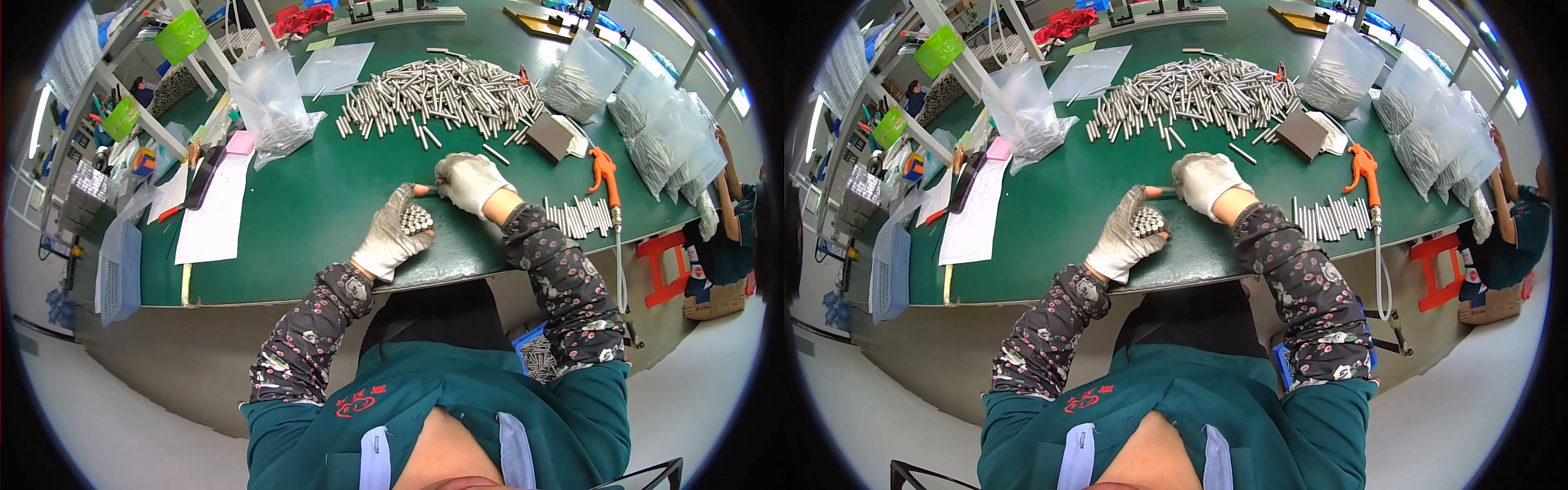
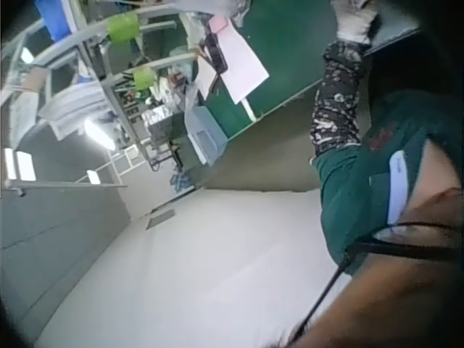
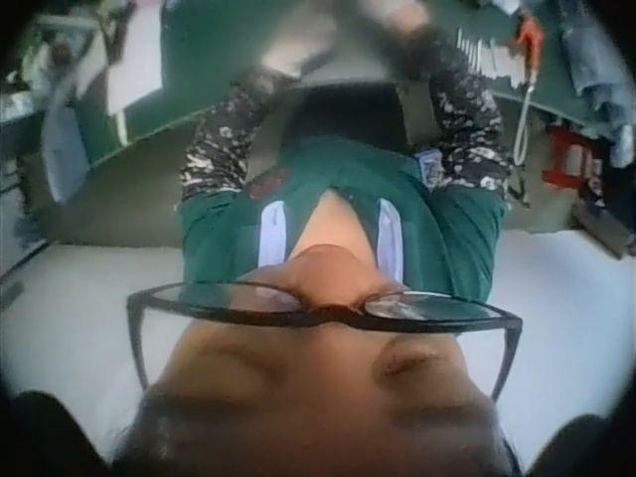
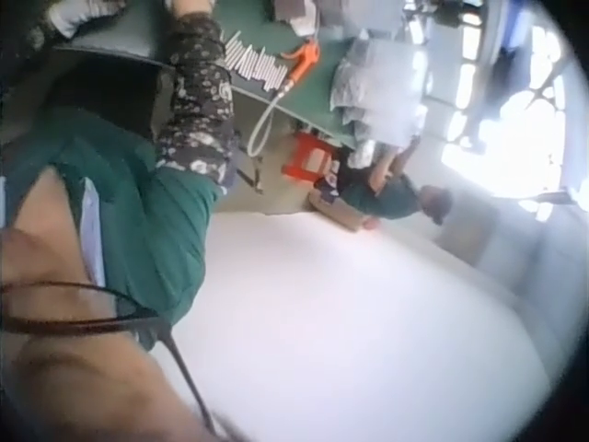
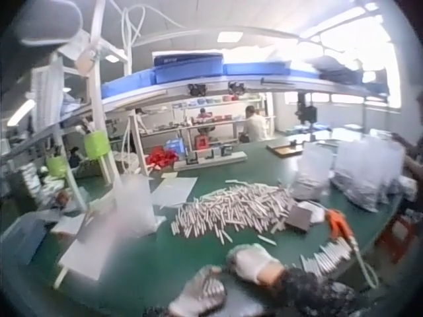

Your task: The worker aligns, bundles, and inspects small metal tubes at a factory workbench.

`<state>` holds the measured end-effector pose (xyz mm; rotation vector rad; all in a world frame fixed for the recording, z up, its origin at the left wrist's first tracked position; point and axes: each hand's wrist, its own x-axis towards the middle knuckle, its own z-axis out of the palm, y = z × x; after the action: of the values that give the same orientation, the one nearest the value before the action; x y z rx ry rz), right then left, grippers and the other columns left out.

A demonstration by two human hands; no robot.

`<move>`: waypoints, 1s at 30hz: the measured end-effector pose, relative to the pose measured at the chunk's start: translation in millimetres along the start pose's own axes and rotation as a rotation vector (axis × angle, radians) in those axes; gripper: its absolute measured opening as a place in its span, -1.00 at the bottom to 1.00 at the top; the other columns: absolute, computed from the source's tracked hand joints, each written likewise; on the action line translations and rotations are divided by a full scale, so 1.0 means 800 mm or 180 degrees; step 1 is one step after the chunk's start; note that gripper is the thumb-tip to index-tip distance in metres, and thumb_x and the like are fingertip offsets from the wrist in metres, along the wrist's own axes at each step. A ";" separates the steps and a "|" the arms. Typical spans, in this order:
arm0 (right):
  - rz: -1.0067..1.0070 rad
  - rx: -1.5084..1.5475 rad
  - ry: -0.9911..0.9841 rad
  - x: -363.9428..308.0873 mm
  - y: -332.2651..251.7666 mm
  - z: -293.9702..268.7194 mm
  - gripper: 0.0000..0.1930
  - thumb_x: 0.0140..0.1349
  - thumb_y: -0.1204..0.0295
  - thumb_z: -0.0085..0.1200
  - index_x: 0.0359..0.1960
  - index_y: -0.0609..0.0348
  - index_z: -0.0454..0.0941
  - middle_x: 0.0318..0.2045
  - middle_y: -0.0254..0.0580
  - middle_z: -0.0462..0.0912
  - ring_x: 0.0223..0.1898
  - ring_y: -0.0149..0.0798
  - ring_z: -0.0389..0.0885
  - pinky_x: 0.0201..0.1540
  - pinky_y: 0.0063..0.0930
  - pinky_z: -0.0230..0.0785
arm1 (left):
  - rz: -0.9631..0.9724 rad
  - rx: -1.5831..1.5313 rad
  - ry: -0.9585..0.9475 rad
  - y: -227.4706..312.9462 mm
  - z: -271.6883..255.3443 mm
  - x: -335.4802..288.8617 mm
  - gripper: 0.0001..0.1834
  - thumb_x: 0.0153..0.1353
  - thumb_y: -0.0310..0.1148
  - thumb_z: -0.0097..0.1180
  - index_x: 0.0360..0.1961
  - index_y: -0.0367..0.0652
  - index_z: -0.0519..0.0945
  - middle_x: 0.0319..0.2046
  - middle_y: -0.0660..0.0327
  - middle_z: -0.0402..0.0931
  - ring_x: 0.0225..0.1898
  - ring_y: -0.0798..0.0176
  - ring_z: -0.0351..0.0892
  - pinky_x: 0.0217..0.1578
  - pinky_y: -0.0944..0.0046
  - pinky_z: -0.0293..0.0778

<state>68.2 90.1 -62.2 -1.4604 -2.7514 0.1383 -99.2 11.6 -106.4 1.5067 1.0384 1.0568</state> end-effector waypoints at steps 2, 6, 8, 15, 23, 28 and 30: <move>0.0007 0.1005 0.0479 -0.010 0.006 -0.014 -0.82 0.02 0.35 0.10 -0.33 0.07 0.53 -0.38 -0.10 0.60 -0.25 -0.04 0.55 -0.18 -0.29 0.38 | 0.0026 -0.0005 0.0167 -0.004 0.000 -0.002 -0.38 -0.19 -0.58 0.21 0.00 -0.16 0.34 -0.49 0.33 0.44 -0.44 0.49 0.43 -0.35 0.47 0.39; -0.0438 0.2131 0.0901 -0.032 0.026 -0.025 -0.83 0.05 0.47 0.06 -0.30 0.21 0.47 -0.45 -0.23 0.58 -0.41 -0.29 0.58 -0.30 -0.48 0.39 | -0.0078 -0.0208 0.0133 -0.001 0.002 -0.003 -0.41 -0.19 -0.57 0.22 -0.03 -0.16 0.35 -0.47 0.33 0.45 -0.44 0.49 0.43 -0.35 0.46 0.39; -0.0417 0.2210 0.0572 -0.042 0.031 -0.032 -0.82 0.08 0.42 0.04 -0.27 0.19 0.49 -0.45 -0.20 0.60 -0.40 -0.28 0.58 -0.28 -0.47 0.40 | -0.0075 -0.0083 0.0091 -0.002 0.000 -0.003 -0.43 -0.18 -0.56 0.24 -0.05 -0.19 0.36 -0.42 0.32 0.46 -0.42 0.49 0.43 -0.33 0.47 0.40; -0.0252 0.2105 -0.0395 -0.048 0.008 -0.041 -0.69 0.11 0.19 0.00 -0.27 0.14 0.56 -0.44 -0.10 0.62 -0.40 -0.16 0.60 -0.24 -0.39 0.41 | -0.0152 0.0068 0.0140 0.008 0.002 -0.005 -0.47 -0.17 -0.66 0.22 -0.10 -0.22 0.35 -0.45 0.34 0.44 -0.38 0.50 0.45 -0.29 0.49 0.41; 0.0080 0.1247 -0.0549 -0.035 0.032 -0.050 -0.64 -0.01 0.06 0.06 -0.34 0.06 0.63 -0.41 -0.08 0.63 -0.37 -0.11 0.58 -0.20 -0.38 0.40 | -0.0076 -0.0060 0.0005 -0.003 0.002 -0.003 -0.54 -0.15 -0.59 0.22 -0.16 -0.22 0.37 -0.40 0.34 0.42 -0.38 0.50 0.43 -0.32 0.49 0.42; -0.0184 0.1398 -0.0606 -0.036 -0.005 -0.042 -0.66 0.00 0.08 0.04 -0.34 0.05 0.63 -0.42 -0.05 0.62 -0.37 -0.08 0.57 -0.21 -0.37 0.39 | 0.0001 -0.0129 0.0157 -0.003 0.001 -0.005 -0.55 -0.17 -0.57 0.23 -0.18 -0.19 0.39 -0.40 0.33 0.42 -0.39 0.49 0.44 -0.32 0.47 0.43; -0.0093 0.1643 -0.0650 -0.034 0.016 -0.044 -0.66 0.00 0.09 0.04 -0.35 0.05 0.63 -0.41 -0.06 0.62 -0.35 -0.09 0.58 -0.21 -0.37 0.40 | -0.0081 0.0044 0.0181 -0.004 0.002 -0.004 -0.53 -0.17 -0.58 0.23 -0.16 -0.19 0.38 -0.40 0.32 0.42 -0.37 0.49 0.45 -0.32 0.46 0.43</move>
<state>96.4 76.8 -28.1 -1.3164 -2.5858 0.9621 -98.8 8.7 -110.4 1.4781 1.1038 1.0821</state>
